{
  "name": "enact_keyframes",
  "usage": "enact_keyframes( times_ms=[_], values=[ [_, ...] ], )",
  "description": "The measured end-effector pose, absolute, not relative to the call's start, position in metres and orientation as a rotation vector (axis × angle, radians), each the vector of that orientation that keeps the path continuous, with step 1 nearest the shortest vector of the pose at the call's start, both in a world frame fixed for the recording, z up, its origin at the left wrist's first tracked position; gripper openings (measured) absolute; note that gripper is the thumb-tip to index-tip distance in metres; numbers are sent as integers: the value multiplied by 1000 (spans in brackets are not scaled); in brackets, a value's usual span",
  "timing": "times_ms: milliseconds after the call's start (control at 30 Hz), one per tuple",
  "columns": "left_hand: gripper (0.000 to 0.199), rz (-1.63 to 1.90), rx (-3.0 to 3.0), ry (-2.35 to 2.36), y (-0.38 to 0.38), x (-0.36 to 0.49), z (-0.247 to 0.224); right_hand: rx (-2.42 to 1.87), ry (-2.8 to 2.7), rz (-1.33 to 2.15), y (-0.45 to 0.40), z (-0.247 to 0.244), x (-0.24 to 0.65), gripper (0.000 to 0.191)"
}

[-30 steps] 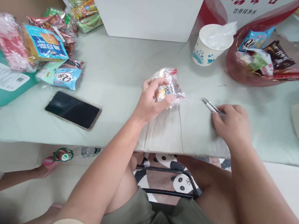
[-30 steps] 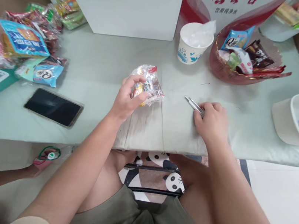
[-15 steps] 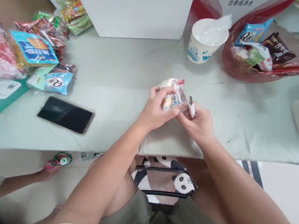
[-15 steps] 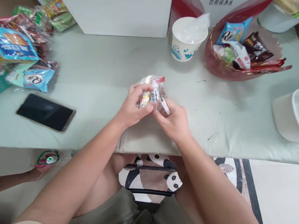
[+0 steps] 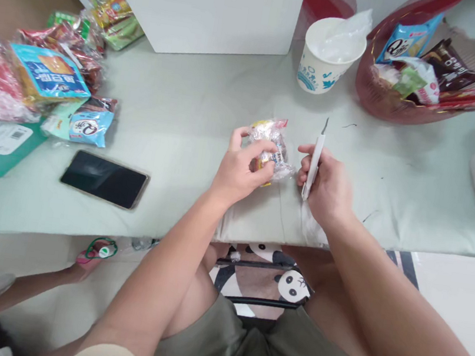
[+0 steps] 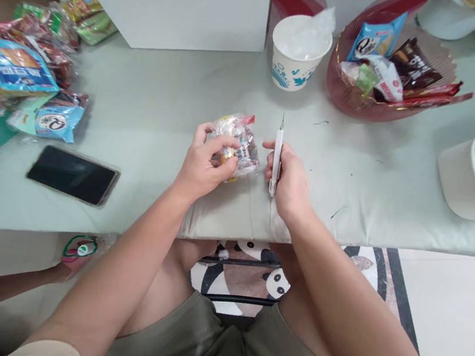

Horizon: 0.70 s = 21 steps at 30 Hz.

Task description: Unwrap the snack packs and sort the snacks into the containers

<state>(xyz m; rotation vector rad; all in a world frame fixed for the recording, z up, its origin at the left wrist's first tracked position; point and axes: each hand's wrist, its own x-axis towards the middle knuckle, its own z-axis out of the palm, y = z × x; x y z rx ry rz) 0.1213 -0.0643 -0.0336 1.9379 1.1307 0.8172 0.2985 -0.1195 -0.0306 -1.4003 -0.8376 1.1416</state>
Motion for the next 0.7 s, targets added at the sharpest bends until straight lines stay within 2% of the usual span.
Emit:
enact_keyframes(
  times_ms=[167,300,433,567,700],
  values=[
    [30,878,1976,1219,-64,122,-35,-1452,-962,1175,-131,-15,293,35],
    [33,905,1970,1247,-65,124,-34,-1487,-941,1175,-135,-9,283,27],
    [32,908,2035,1221,-66,124,-35,-1473,-994,1158,-131,-11,277,48],
    [32,936,2079,1218,-66,123,-36,-1424,-1039,1206,-130,-10,275,44],
    [29,1020,2054,1263,-63,121,-39,-1434,-998,1309,-133,-5,272,50]
  ],
)
